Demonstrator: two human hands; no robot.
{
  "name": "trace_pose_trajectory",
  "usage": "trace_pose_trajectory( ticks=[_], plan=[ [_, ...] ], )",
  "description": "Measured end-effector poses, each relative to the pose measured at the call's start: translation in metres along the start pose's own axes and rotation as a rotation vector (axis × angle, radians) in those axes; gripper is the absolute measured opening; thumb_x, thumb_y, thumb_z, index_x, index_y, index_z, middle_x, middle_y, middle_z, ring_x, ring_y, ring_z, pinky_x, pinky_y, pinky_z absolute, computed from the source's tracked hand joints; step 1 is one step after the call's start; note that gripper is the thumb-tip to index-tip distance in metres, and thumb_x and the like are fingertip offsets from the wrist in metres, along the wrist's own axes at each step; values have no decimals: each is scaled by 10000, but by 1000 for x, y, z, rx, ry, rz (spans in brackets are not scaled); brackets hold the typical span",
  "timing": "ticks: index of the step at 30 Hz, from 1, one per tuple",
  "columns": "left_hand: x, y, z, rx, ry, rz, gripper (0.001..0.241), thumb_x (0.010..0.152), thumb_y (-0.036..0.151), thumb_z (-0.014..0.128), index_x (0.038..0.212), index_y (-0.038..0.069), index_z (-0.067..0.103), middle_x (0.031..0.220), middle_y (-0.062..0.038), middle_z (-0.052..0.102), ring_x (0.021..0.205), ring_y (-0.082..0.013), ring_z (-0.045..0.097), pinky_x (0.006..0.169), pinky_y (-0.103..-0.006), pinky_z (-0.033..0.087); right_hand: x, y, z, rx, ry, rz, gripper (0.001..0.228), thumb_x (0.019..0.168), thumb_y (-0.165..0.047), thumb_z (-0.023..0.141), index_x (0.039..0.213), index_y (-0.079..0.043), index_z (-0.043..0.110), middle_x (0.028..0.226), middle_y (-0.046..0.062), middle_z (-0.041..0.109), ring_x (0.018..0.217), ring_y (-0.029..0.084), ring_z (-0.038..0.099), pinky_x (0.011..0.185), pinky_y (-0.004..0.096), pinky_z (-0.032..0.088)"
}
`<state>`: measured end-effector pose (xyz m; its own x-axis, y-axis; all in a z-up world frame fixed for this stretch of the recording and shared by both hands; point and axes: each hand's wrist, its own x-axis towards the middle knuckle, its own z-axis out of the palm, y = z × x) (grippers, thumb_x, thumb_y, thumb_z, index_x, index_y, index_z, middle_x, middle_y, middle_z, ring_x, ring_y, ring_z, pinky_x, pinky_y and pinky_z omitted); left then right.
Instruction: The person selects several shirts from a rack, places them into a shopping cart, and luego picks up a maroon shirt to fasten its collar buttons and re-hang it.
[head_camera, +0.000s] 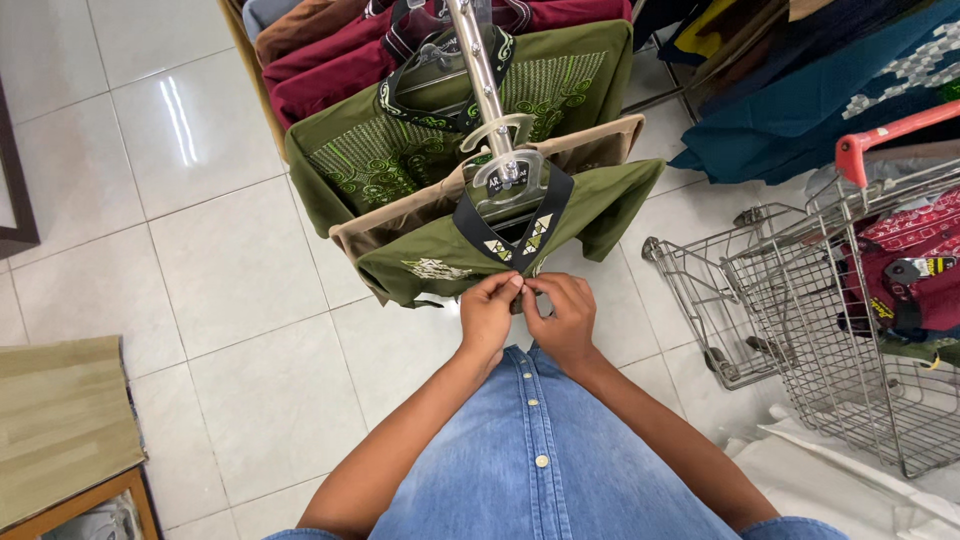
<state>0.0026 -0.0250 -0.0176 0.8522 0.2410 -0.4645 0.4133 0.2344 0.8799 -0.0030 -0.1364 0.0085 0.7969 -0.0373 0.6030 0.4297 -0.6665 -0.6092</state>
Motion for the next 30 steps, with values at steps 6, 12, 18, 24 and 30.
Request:
trace_pose_trajectory(
  ticks=[6,12,18,24,30],
  plan=[
    [10,-16,-4,-236,-17,-191,238,925,71,759,1140,-32,753,843,-98,722,670,-123,611,518,-196,472,7,2,0,-49,19,-133,142,820,-75,823,936,-120,755,861,-4,712,790,212,723,801,362,531],
    [14,-28,-12,-460,-101,-290,220,946,91,768,1154,23,746,817,-53,706,631,-117,591,503,-183,485,9,8,2,16,37,-192,124,843,-58,812,936,-112,750,872,-4,726,800,211,733,793,360,530],
    [23,-39,-19,-571,-219,-386,112,965,130,746,1055,64,740,829,-83,750,641,-144,689,548,-242,549,5,15,6,98,48,-225,70,880,-41,775,943,-60,751,870,50,727,767,263,721,751,405,545],
    [38,-44,-26,-554,-301,-460,112,990,160,699,1046,63,707,904,-118,762,723,-181,713,555,-269,492,7,13,3,101,35,-237,58,897,-33,764,950,-53,750,898,50,728,789,255,725,761,397,557],
    [13,-9,-23,-251,-198,-274,194,925,175,796,1077,55,774,919,-31,748,815,-137,598,618,-233,409,11,6,-7,160,-102,-61,84,869,-77,800,927,-63,741,875,50,732,809,277,733,817,431,549]
  ],
)
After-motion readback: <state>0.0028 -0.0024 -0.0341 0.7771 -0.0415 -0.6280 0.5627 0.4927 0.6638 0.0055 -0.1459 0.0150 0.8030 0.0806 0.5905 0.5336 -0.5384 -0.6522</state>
